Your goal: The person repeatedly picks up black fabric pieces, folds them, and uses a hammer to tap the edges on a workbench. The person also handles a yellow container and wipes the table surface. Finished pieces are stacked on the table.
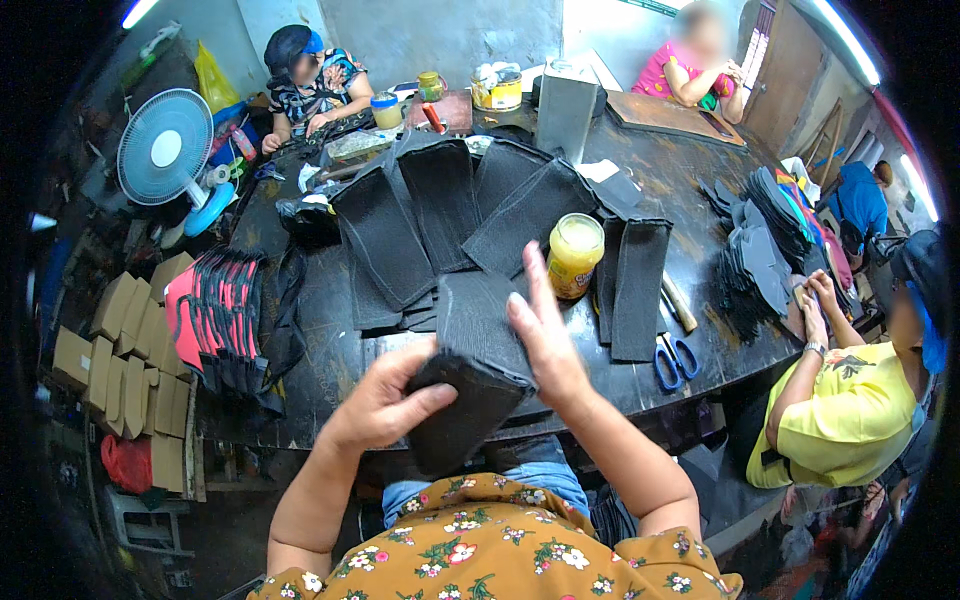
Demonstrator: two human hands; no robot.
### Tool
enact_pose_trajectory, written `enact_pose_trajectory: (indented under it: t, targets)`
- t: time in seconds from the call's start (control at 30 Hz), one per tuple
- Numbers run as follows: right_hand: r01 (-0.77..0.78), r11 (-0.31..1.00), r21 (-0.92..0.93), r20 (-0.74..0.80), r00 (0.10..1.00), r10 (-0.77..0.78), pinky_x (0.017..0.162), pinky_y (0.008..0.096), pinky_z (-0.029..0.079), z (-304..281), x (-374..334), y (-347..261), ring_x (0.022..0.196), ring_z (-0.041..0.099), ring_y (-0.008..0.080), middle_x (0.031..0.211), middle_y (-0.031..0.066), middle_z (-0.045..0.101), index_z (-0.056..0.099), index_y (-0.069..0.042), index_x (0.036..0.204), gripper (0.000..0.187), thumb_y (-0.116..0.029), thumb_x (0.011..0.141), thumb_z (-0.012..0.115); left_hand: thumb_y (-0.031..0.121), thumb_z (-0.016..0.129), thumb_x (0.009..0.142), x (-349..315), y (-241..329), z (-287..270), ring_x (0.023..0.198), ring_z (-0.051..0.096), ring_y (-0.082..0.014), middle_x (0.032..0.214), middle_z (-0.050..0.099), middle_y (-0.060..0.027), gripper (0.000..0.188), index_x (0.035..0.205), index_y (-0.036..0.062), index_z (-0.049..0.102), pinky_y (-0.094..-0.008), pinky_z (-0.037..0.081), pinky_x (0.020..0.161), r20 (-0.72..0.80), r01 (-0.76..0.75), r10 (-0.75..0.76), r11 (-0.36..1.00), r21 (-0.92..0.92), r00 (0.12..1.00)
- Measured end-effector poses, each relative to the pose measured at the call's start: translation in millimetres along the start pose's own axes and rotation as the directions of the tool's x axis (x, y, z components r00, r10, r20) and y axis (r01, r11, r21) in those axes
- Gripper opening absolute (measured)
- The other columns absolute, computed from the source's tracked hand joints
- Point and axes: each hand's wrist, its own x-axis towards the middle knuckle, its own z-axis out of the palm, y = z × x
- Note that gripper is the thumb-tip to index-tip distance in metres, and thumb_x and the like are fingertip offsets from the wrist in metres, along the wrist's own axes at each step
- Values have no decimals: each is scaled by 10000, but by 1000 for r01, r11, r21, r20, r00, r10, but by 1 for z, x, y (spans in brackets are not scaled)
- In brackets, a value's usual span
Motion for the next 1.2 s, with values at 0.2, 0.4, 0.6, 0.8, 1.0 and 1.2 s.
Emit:
enact_pose_trajectory:
  t: [0.2, 0.4, 0.6, 0.8, 1.0, 1.2]
  targets:
    - [486, 858, -167, -129, 851, -508, 1029, 371, 510, -43, 91, -50, 1239, 590, 231, 1738, 150, 138, 5, -99, 1687, 972, 115, 909, 547, -29, 686, 939, 13, -24, 18, 1074, 666, -153, 1277, 660, -137, 778, 1598, 41, 278, -294, 525, 916, -121, 293, -344, 904, -310, 931]
    - [341, 595, -727, -100, 806, -584, 960, 356, 545, -118, 252, -49, 1141, 648, 234, 1394, 242, 591, 47, -137, 1687, 957, -78, 960, 666, -108, 629, 919, 84, -81, 4, 795, 539, -27, 1110, 570, -22, 738, 1576, 98, 364, -170, 427, 703, -424, -44, 61, 998, 49, 904]
    - [144, 719, -680, -214, 899, -382, 968, 418, 555, -165, 274, -11, 1114, 685, 289, 1298, 241, 669, 259, -153, 1649, 895, -326, 929, 762, 22, 673, 873, 138, -127, -40, 1027, 646, -297, 1171, 667, -167, 334, 1203, 48, 717, -416, 513, 943, -516, 142, 208, 817, 559, 831]
    - [220, 705, -674, -235, 841, -487, 912, 341, 558, -222, 118, -27, 1069, 679, 213, 1183, 170, 681, 308, -130, 1638, 819, -199, 952, 750, 38, 725, 843, 106, -123, 5, 1105, 630, -335, 1151, 660, -150, 300, 1138, 21, 674, -434, 484, 985, -381, 32, 271, 777, 628, 884]
    - [-212, 849, -484, -449, 893, -33, 731, 266, 533, -217, -23, -6, 742, 616, 96, 833, 24, 662, 320, -76, 1630, 818, -37, 922, 727, 46, 693, 913, 107, -140, 67, 860, 722, -237, 1013, 721, -155, 231, 1135, -17, 682, -334, 576, 765, -81, 85, -65, 958, 273, 995]
    - [-276, 849, -450, -348, 930, 117, 781, 291, 572, -134, -54, 25, 785, 688, 133, 895, 120, 734, 173, -168, 1680, 903, 37, 932, 636, 12, 564, 971, 129, -172, 141, 1048, 711, -219, 1116, 708, -151, 238, 1198, -24, 622, -352, 559, 881, 50, 361, -358, 929, -80, 932]
